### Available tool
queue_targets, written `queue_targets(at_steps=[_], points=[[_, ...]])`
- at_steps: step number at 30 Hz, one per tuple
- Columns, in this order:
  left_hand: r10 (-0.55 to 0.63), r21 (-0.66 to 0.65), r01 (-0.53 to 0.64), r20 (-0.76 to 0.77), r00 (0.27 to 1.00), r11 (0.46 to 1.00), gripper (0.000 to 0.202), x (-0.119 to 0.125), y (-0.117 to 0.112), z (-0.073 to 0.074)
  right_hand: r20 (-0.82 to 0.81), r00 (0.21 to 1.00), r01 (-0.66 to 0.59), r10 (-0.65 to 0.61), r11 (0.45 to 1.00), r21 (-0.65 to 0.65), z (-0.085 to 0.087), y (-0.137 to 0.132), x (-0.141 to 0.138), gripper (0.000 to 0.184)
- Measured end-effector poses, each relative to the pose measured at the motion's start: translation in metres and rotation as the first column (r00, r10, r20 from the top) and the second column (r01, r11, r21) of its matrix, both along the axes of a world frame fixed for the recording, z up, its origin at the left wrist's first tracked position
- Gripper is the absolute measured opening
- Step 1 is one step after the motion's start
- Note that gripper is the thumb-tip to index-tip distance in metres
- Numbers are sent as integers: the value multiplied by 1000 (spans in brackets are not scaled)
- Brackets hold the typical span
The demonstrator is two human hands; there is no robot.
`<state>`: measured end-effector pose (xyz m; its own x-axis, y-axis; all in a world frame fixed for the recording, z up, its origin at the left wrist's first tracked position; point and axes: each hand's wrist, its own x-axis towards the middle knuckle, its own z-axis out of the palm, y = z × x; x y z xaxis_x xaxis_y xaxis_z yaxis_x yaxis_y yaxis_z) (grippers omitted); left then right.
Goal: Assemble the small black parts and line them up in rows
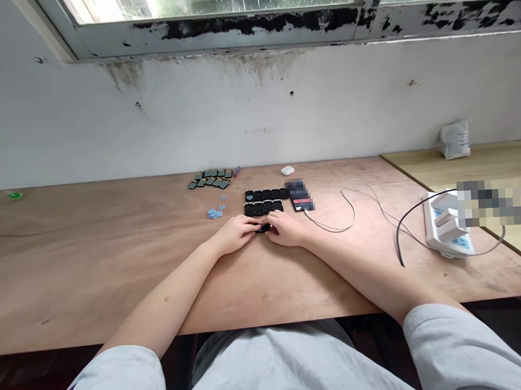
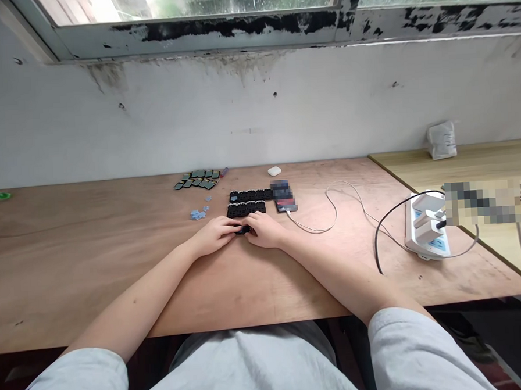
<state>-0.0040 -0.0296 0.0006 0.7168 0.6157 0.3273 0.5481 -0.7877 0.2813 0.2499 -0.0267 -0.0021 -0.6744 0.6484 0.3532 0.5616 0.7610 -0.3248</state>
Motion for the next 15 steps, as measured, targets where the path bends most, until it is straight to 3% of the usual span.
queue_targets(at_steps=[4,15], points=[[-4,42,3,23,1000,999,34,1,-2,-2,-11,999,-31,31,999,12,1,4,-2,35],[-5,0,5,124,992,1000,25,4,3,-8,-32,999,-44,43,999,-15,1,4,-2,38]])
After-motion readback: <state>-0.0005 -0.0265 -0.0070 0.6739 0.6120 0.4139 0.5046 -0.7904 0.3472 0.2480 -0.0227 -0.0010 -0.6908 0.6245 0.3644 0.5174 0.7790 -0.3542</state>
